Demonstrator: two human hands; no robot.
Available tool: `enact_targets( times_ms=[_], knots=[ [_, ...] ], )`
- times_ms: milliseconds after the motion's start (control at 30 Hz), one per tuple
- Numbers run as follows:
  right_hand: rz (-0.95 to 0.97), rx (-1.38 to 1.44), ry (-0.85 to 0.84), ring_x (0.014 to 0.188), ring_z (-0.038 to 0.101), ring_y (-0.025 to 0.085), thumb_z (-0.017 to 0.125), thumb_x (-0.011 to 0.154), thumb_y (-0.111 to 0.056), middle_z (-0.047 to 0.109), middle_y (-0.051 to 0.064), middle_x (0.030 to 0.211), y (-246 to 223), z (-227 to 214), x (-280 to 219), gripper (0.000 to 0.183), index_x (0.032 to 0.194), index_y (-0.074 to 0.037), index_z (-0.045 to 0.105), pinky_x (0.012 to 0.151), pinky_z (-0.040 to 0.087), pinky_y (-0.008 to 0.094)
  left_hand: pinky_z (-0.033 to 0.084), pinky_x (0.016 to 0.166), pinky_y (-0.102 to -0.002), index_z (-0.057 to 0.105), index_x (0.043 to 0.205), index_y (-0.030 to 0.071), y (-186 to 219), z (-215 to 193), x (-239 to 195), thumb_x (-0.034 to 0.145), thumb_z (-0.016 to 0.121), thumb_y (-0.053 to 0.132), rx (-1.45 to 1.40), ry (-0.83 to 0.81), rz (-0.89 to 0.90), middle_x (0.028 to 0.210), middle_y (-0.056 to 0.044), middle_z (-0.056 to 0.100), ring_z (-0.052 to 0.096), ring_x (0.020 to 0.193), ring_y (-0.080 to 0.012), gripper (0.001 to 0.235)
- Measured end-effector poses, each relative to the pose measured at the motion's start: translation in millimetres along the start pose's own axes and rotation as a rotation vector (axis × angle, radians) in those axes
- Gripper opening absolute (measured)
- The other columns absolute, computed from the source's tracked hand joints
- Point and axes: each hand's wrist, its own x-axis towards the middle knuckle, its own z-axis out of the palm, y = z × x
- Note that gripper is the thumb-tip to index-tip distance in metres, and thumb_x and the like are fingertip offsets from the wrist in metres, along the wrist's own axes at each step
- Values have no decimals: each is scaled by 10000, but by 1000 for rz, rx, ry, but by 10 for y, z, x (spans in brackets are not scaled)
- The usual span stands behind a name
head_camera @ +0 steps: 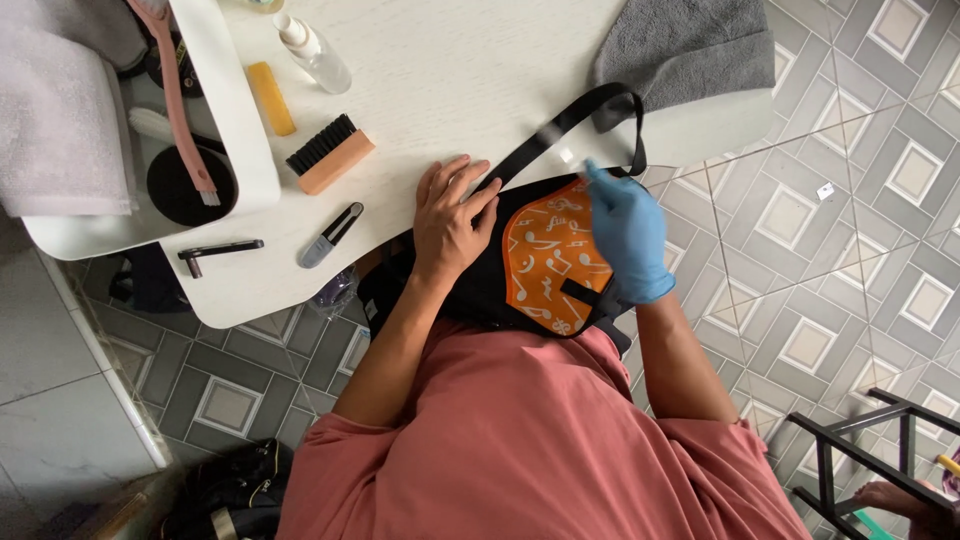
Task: Applying dye or edge finish to a black strap using a small applicator brush
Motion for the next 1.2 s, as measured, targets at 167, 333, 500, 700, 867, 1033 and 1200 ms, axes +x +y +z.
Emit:
enact_targets(
  times_ms=[167, 333, 500, 700, 867, 1033, 1200],
  knots=[
    [-31, -7, -1, 768, 652, 455, 593, 1046, -179, 625, 150, 796, -181, -21, -106, 373, 1391, -293, 676, 604, 522, 567, 398, 1112, -471, 821, 1051, 213, 26, -30, 47, 894, 759, 219, -9, 5, -11, 1234, 4, 704, 616, 1247, -237, 169],
    [-40, 28, -22, 776, 687, 436, 623, 1039, -143, 655, 120, 757, -43, 32, -61, 347, 1343, -276, 724, 671, 594, 494, 404, 1109, -473, 822, 1052, 208, 12, 1, 16, 887, 761, 213, -20, 7, -12, 1231, -4, 707, 621, 1241, -241, 176],
    [-34, -29, -17, 767, 661, 417, 643, 1008, -252, 606, 91, 773, -233, 70, -237, 372, 1340, -412, 692, 594, 524, 555, 418, 1093, -478, 825, 1034, 196, 26, -3, 27, 886, 758, 209, -42, 18, -16, 1221, -2, 707, 618, 1235, -250, 163],
    [28, -3, 103, 687, 634, 449, 614, 1036, -140, 609, 153, 767, 158, 22, 33, 382, 1398, -236, 685, 551, 490, 536, 414, 1095, -474, 825, 1038, 212, 0, 29, 32, 878, 760, 205, -22, 32, -1, 1222, 6, 712, 625, 1227, -249, 173],
    [-13, -6, -7, 725, 676, 384, 644, 1015, -222, 644, 44, 765, -262, 68, -238, 380, 1355, -381, 698, 607, 569, 502, 412, 1101, -470, 828, 1034, 209, -11, 17, 50, 877, 757, 206, -22, 30, -3, 1223, 5, 711, 621, 1231, -245, 172],
    [-9, -56, 75, 767, 649, 506, 623, 1030, -170, 656, 202, 845, 41, 13, -58, 384, 1402, -249, 678, 602, 508, 613, 405, 1100, -474, 824, 1032, 212, 23, -12, 25, 868, 767, 202, -19, 20, -5, 1217, 2, 712, 623, 1229, -253, 174],
    [-38, -14, -60, 746, 685, 385, 678, 986, -265, 681, 46, 804, -204, 157, -316, 325, 1288, -377, 724, 593, 565, 520, 414, 1102, -474, 825, 1027, 207, 17, -5, 40, 872, 755, 209, -27, 14, -21, 1214, 8, 716, 623, 1231, -246, 170]
  ],
)
